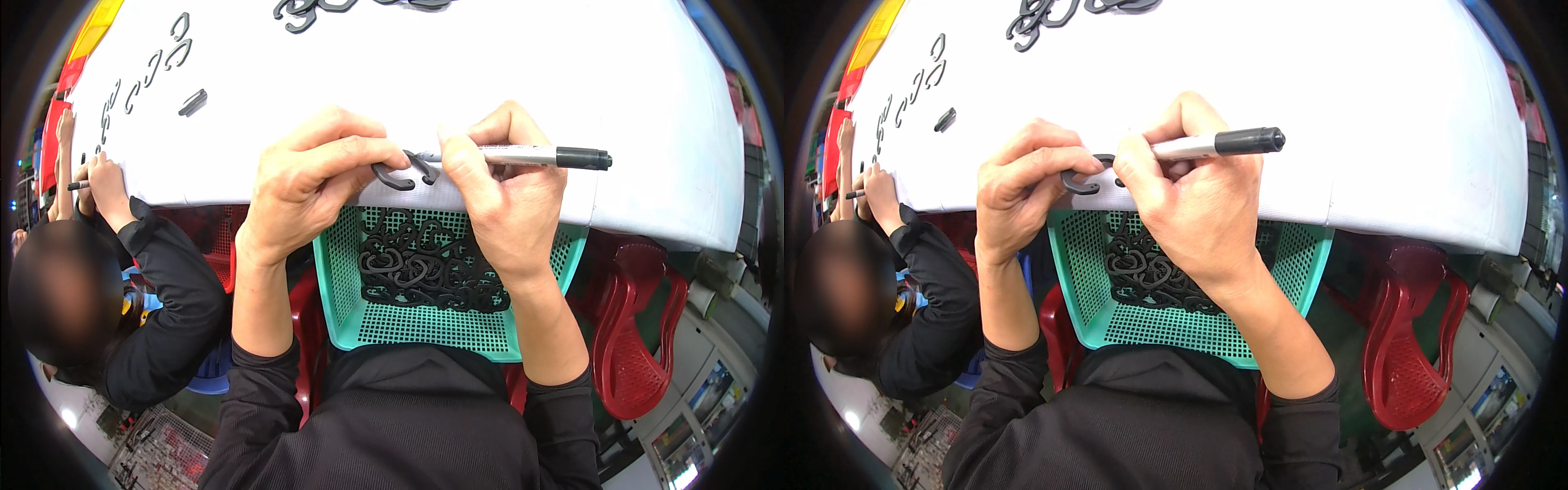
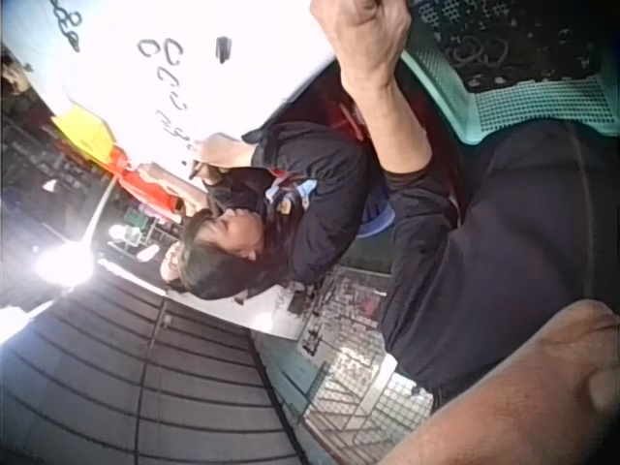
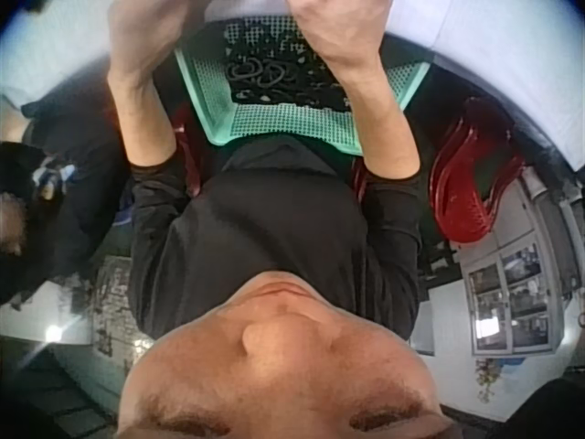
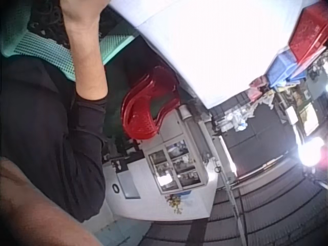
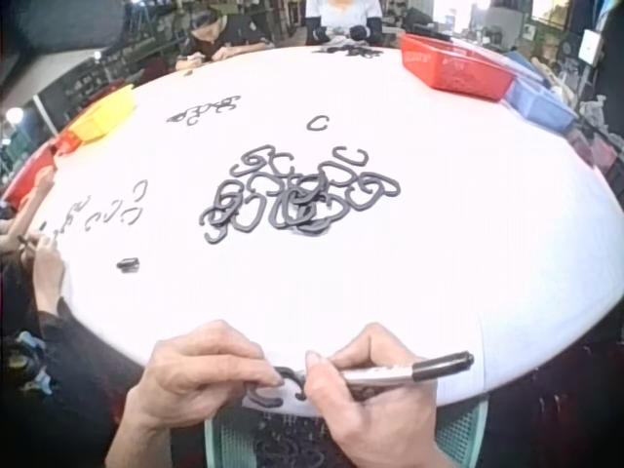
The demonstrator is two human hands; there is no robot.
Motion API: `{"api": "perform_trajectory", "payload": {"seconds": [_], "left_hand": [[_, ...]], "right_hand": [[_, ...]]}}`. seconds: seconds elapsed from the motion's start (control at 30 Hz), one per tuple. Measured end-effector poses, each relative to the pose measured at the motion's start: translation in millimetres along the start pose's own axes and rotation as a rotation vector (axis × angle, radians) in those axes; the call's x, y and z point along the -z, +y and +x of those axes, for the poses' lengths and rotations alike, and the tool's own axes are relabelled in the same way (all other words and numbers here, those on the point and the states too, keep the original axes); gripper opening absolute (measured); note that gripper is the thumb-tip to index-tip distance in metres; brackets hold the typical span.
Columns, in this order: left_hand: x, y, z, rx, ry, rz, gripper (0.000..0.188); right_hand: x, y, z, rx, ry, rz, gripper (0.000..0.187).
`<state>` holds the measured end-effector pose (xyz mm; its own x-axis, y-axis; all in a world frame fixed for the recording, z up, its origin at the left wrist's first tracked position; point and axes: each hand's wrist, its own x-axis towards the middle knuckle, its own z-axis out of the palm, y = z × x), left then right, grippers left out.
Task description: The person repeatedly picks up small black hooks from a green basket, marks them with a black marker, and places them on the table. The process is continuous and repetitive throughout the clip.
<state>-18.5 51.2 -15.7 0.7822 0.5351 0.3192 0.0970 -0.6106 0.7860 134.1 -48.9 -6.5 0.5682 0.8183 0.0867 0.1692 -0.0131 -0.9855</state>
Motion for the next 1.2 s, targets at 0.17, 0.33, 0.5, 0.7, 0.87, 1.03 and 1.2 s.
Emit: {"api": "perform_trajectory", "payload": {"seconds": [0.17,0.33,0.5,0.7,0.87,1.03,1.2], "left_hand": [[8,9,-2,0.003,-0.121,-0.085,0.033],[11,28,-13,-0.063,-0.395,-0.166,0.031],[14,37,-13,-0.023,-0.346,-0.178,0.032],[13,36,-9,0.104,-0.118,-0.140,0.025],[12,26,2,0.408,0.192,-0.141,0.019],[-5,-2,37,0.257,0.356,0.221,0.018],[-20,-13,86,0.290,0.308,0.626,0.020]], "right_hand": [[5,1,4,0.018,0.150,0.215,0.017],[5,-2,49,0.243,0.086,0.041,0.012],[3,12,114,0.742,-0.033,-0.581,0.015],[-13,18,129,0.842,-0.136,-0.758,0.011],[-10,15,93,0.688,-0.169,-0.564,0.010],[4,17,69,0.672,-0.039,-0.524,0.020],[7,20,72,0.508,0.045,-0.506,0.020]]}}
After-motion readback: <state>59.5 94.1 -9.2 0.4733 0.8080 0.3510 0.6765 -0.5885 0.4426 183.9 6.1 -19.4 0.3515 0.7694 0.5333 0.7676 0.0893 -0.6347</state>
